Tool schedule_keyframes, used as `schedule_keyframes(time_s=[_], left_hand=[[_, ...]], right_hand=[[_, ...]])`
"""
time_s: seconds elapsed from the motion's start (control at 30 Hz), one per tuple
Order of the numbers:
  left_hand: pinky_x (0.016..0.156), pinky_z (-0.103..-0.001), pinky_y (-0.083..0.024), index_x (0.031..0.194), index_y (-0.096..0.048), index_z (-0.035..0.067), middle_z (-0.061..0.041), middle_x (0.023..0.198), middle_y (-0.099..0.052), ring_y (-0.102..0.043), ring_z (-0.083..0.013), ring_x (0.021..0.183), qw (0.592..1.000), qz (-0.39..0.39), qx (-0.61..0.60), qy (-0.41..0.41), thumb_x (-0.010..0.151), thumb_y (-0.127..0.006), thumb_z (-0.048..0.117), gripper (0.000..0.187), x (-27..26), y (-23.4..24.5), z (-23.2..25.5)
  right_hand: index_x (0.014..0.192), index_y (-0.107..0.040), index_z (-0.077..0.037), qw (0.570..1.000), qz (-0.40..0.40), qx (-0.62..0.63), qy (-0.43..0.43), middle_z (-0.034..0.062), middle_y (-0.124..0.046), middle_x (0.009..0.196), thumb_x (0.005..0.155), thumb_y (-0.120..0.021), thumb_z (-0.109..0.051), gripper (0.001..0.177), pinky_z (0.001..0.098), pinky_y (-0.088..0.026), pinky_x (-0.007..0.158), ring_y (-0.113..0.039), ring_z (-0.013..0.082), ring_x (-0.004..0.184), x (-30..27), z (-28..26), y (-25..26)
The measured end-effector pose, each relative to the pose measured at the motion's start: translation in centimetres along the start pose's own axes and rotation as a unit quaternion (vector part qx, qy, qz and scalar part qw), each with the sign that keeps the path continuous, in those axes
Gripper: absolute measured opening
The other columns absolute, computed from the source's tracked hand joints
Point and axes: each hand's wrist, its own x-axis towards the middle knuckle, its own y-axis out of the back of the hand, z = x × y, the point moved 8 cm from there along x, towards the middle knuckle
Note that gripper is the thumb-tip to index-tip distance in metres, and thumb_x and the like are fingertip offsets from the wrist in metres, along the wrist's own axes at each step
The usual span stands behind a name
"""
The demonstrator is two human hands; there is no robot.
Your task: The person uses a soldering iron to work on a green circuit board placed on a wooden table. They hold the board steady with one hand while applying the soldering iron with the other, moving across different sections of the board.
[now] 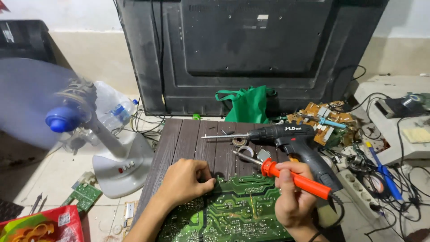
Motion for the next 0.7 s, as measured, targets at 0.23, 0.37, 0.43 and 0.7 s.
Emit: schedule_keyframes(time_s=[0.23,0.37,0.43,0.7], left_hand=[[0.063,-0.033,-0.047,0.074,-0.073,0.027,0.007,0.061,-0.063,-0.062,-0.0148,0.062,1.000,0.009,0.010,-0.008,0.076,-0.074,0.042,0.015,-0.2,0.2,0.2],[0.066,-0.036,-0.050,0.078,-0.074,0.027,0.009,0.070,-0.072,-0.069,-0.0166,0.069,0.999,0.013,0.021,-0.028,0.078,-0.073,0.045,0.018,-0.2,0.1,0.1],[0.064,-0.037,-0.050,0.081,-0.075,0.027,0.006,0.068,-0.070,-0.068,-0.0183,0.068,0.999,0.019,0.027,-0.032,0.081,-0.072,0.049,0.022,-0.5,0.8,0.5],[0.063,-0.035,-0.046,0.081,-0.074,0.020,0.001,0.064,-0.068,-0.062,-0.0216,0.063,0.996,0.070,0.031,-0.053,0.093,-0.064,0.053,0.036,-1.6,2.5,0.9]], right_hand=[[0.098,-0.064,-0.005,1.000,-0.023,0.005,0.009,0.0044,-0.056,0.071,0.100,-0.053,-0.026,0.023,0.0240,-0.044,0.057,-0.054,0.0116,0.057,0.1,-0.5,-0.3],[0.098,-0.064,-0.004,0.999,-0.031,0.004,0.035,0.0042,-0.056,0.071,0.100,-0.052,-0.024,0.023,0.0233,-0.043,0.055,-0.053,0.0109,0.057,0.0,-0.8,-0.4],[0.098,-0.064,-0.004,0.999,-0.034,0.006,0.037,0.0041,-0.057,0.072,0.100,-0.052,-0.023,0.022,0.0233,-0.043,0.055,-0.052,0.0105,0.057,0.1,-1.1,-0.4],[0.098,-0.066,-0.005,0.998,-0.026,0.024,0.043,0.0018,-0.057,0.067,0.098,-0.055,-0.024,0.021,0.0226,-0.043,0.052,-0.051,0.0093,0.056,0.5,-2.3,0.0]])
